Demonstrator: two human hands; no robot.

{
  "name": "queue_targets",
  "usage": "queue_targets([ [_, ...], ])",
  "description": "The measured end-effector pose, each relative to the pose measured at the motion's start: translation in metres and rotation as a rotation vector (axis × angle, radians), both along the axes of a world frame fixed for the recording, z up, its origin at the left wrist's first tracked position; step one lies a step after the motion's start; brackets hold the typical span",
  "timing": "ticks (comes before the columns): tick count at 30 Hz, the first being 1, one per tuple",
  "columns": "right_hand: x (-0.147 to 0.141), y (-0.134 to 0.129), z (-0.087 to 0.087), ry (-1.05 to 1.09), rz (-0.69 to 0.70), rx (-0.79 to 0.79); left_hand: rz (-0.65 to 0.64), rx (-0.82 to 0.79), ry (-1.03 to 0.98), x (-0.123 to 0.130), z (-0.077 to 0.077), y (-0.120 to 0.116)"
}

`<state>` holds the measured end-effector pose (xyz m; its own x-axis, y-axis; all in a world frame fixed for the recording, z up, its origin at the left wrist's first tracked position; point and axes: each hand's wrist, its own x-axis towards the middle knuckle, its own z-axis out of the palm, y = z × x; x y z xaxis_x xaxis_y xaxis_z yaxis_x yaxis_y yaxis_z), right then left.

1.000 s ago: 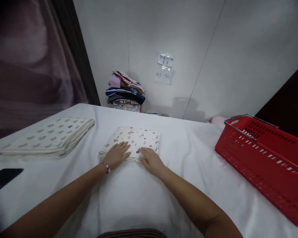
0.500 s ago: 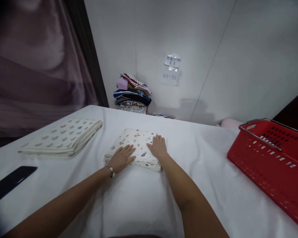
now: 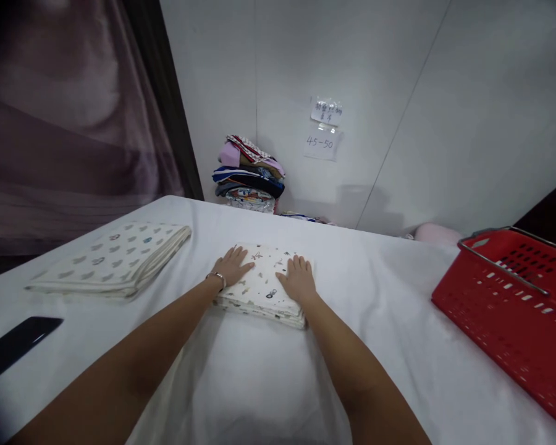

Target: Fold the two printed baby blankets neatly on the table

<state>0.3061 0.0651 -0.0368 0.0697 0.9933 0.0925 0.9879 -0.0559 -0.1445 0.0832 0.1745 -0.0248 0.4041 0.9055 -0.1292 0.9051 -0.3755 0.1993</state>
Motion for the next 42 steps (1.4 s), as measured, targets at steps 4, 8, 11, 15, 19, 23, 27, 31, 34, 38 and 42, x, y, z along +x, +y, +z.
queue_targets([
  [4,-0.007,0.011,0.017,0.047,-0.042,-0.080,-0.022,0.037,-0.001,-0.001,-0.006,0.001],
  [8,-0.027,0.033,0.034,0.087,0.029,-0.064,-0.016,0.065,0.001,0.001,-0.008,0.002],
  [11,-0.040,0.044,0.026,0.087,0.111,-0.076,-0.016,0.059,0.007,0.001,-0.010,0.004],
  [15,-0.044,0.048,0.011,0.085,0.124,-0.083,-0.014,0.064,0.021,0.000,-0.009,0.004],
  [19,-0.034,0.046,0.020,0.131,0.129,-0.146,-0.014,0.058,0.017,0.001,-0.005,0.002],
  [23,-0.009,0.034,0.023,0.071,-0.003,-0.103,-0.012,0.056,0.015,0.001,-0.006,0.004],
  [27,0.011,0.025,0.015,0.070,-0.093,-0.125,-0.020,0.045,0.008,0.002,-0.008,0.004],
  [31,0.019,0.023,0.017,0.136,-0.078,-0.132,-0.018,0.037,0.010,0.002,-0.005,0.003],
  [34,0.027,0.010,0.018,0.295,-0.191,-0.064,-0.027,0.037,0.010,0.001,-0.004,0.003],
  [38,0.037,-0.027,0.009,0.680,-0.390,0.019,-0.029,0.026,0.007,0.002,-0.006,0.004],
  [42,0.036,-0.065,0.005,1.034,-0.399,0.016,-0.030,0.032,-0.005,0.004,-0.008,0.004],
])
